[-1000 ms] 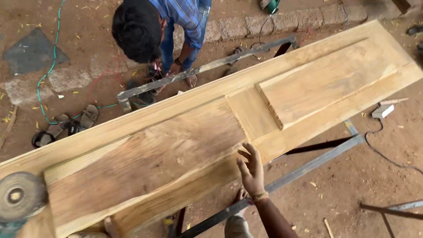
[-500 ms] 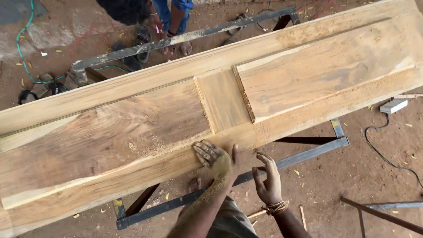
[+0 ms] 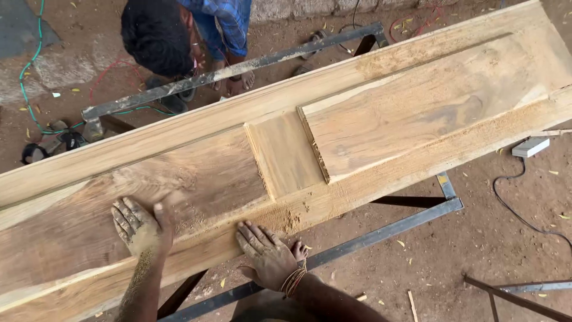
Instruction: Sand the surface of a large wooden door using a power sander.
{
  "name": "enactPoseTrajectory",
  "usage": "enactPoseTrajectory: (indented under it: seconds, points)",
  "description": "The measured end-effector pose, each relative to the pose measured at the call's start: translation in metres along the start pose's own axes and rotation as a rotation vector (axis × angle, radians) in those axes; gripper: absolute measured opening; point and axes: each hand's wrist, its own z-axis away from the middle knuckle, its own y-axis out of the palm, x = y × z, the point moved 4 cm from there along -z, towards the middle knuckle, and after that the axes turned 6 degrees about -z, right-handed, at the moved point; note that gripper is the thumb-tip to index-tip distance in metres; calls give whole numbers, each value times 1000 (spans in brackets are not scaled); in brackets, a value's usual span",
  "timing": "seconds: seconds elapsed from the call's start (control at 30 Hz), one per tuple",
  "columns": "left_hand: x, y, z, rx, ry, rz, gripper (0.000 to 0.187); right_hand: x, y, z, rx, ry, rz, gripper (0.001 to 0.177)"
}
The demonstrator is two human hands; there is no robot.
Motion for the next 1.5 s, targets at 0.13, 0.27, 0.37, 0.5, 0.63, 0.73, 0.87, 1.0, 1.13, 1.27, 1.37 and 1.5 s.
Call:
enactPoseTrajectory:
  seconds: [0.13,0.27,0.37,0.5,0.63,0.73,0.87,1.0,1.13,1.27,1.37,1.5]
  points:
    - [-59,20,38,-184,330,-1566,85,-52,-2,12,-105,-61,129,84]
    - [-194,70,71,131,365,-492,96,-109,-29,44,-184,9,261,88]
    - [-259,100,104,143,688,-368,91,-143,-61,64,-280,47,270,90]
    - [-287,104,154,265,746,-93,88,-168,-75,109,-282,24,202,88]
    - [-327,127,142,278,716,-418,86,-207,-85,136,-401,14,113,84]
    - [-392,146,156,279,649,-735,97,-233,-104,176,-499,143,17,81]
    - [-450,188,164,244,414,-933,99,-287,-142,210,-617,258,-83,80]
    - [-437,247,194,772,-317,-510,99,-346,-163,221,-629,340,-126,81]
    - [-441,273,204,532,-442,-442,107,-382,-166,213,-564,362,-45,85]
    - [-460,295,219,77,-72,-513,98,-391,-175,210,-466,265,-125,87]
    - [-516,296,213,77,44,-466,94,-388,-196,214,-461,247,-327,85]
    - [-571,345,228,-76,187,-339,87,-391,-211,246,-582,210,-643,81]
